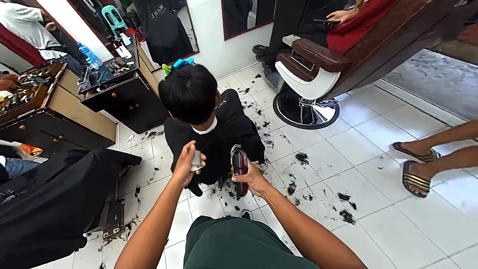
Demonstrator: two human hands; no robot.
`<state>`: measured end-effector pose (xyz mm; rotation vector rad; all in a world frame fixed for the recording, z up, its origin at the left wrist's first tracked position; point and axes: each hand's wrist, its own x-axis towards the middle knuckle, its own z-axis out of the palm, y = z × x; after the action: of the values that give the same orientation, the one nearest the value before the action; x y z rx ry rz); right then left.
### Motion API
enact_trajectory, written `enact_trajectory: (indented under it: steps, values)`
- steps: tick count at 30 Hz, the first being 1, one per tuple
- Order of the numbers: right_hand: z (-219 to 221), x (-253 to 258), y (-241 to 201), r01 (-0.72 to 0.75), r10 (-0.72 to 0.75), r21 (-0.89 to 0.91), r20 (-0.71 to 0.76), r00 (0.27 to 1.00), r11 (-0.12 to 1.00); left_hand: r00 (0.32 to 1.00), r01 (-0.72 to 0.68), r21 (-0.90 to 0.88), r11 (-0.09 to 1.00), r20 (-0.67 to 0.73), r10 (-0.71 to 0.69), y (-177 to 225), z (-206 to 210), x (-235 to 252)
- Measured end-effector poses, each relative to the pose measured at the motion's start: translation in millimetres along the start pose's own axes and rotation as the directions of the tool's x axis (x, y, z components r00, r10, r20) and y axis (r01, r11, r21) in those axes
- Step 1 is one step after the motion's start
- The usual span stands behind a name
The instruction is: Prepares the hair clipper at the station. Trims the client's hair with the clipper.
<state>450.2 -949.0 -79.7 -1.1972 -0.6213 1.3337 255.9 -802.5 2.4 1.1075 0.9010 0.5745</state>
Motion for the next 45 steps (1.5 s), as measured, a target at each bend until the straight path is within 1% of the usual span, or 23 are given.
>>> enact_trajectory:
  steps: [2,3,5,7,9,11,14,16,18,20,21,22,23,24,26,28,29,31,33,37,40,43,45]
  values:
    - [-2.3,-11.0,-4.7,0.002,0.012,-0.131,0.111,0.994,0.991,0.983,0.006,0.116,0.993,0.182,-0.027,-9.0,-9.4,-13.1]
    - [0.8,-17.0,-7.0,-0.009,0.029,-0.140,0.146,0.989,0.990,0.956,0.022,0.107,0.994,0.290,-0.053,-12.6,-14.3,-19.7]
    - [15.1,-28.6,-8.8,0.019,-0.013,-0.036,0.173,0.985,0.999,0.883,0.064,0.071,0.995,0.461,-0.089,-17.2,-17.6,-30.9]
    - [32.3,-33.5,-13.7,0.143,-0.151,0.053,0.195,0.969,0.988,0.855,-0.020,0.187,0.982,0.512,-0.080,-15.9,-12.1,-40.0]
    - [45.8,-32.1,-25.0,0.260,-0.255,0.020,0.280,0.926,0.965,0.867,-0.116,0.289,0.950,0.496,-0.045,-15.0,-4.7,-46.3]
    - [58.6,-33.9,-37.7,0.278,-0.227,-0.114,0.332,0.916,0.954,0.885,-0.150,0.271,0.951,0.465,0.008,-18.6,-2.5,-49.8]
    - [80.8,-38.8,-37.4,0.233,-0.172,-0.192,0.287,0.942,0.953,0.927,-0.171,0.261,0.950,0.368,0.065,-25.5,-14.1,-60.7]
    - [94.7,-42.4,-27.9,0.195,-0.145,-0.217,0.226,0.963,0.956,0.966,-0.182,0.273,0.944,0.230,0.120,-36.7,-30.9,-72.0]
    - [107.9,-47.0,-16.6,0.160,-0.112,-0.263,0.188,0.976,0.951,0.988,-0.155,0.169,0.973,0.033,0.152,-54.0,-52.1,-81.7]
    - [120.7,-52.5,-11.9,0.121,-0.063,-0.362,0.168,0.984,0.924,0.988,-0.074,-0.023,0.997,-0.139,0.071,-64.8,-74.0,-91.3]
    - [127.0,-55.4,-12.7,0.100,-0.027,-0.450,0.165,0.986,0.887,0.986,-0.028,-0.106,0.994,-0.167,0.010,-67.5,-84.6,-97.9]
    - [132.8,-57.0,-14.5,0.083,0.015,-0.549,0.171,0.985,0.832,0.988,0.014,-0.143,0.990,-0.151,-0.035,-70.9,-94.5,-103.4]
    - [138.5,-58.0,-16.2,0.078,0.059,-0.636,0.191,0.980,0.768,0.992,0.039,-0.110,0.993,-0.113,-0.051,-74.1,-102.4,-108.7]
    - [144.3,-58.7,-17.1,0.084,0.102,-0.708,0.216,0.971,0.701,0.997,0.026,-0.014,1.000,-0.075,-0.027,-77.6,-108.1,-113.5]
    - [156.5,-59.6,-14.9,0.116,0.163,-0.815,0.249,0.955,0.568,0.989,-0.103,0.299,0.949,-0.073,0.130,-84.1,-114.3,-120.6]
    - [168.3,-60.9,-9.6,0.137,0.198,-0.892,0.242,0.950,0.431,0.941,-0.206,0.544,0.813,-0.116,0.317,-83.9,-112.9,-128.5]
    - [172.4,-60.6,-5.3,0.135,0.205,-0.924,0.218,0.954,0.357,0.917,-0.231,0.607,0.761,-0.127,0.379,-83.2,-111.4,-131.0]
    - [175.5,-58.9,3.8,0.108,0.215,-0.962,0.165,0.963,0.252,0.877,-0.273,0.651,0.708,-0.135,0.462,-83.0,-107.5,-133.7]
    - [175.5,-58.3,4.4,0.085,0.206,-0.970,0.134,0.969,0.229,0.859,-0.291,0.630,0.720,-0.160,0.487,-80.7,-102.7,-133.5]
    - [174.0,-61.3,-2.8,0.086,0.170,-0.971,0.126,0.977,0.223,0.875,-0.291,0.434,0.853,-0.240,0.421,-78.8,-96.9,-129.1]
    - [171.7,-61.6,-5.7,0.075,0.164,-0.974,0.112,0.980,0.215,0.880,-0.322,0.435,0.841,-0.190,0.436,-76.1,-90.6,-124.7]
    - [165.1,-61.5,-3.8,0.079,0.168,-0.975,0.115,0.979,0.208,0.923,-0.261,0.476,0.840,-0.131,0.361,-73.2,-79.4,-121.4]
    - [158.1,-58.6,-4.1,0.079,0.180,-0.973,0.119,0.977,0.216,0.936,-0.234,0.442,0.866,-0.140,0.324,-73.9,-74.7,-116.3]
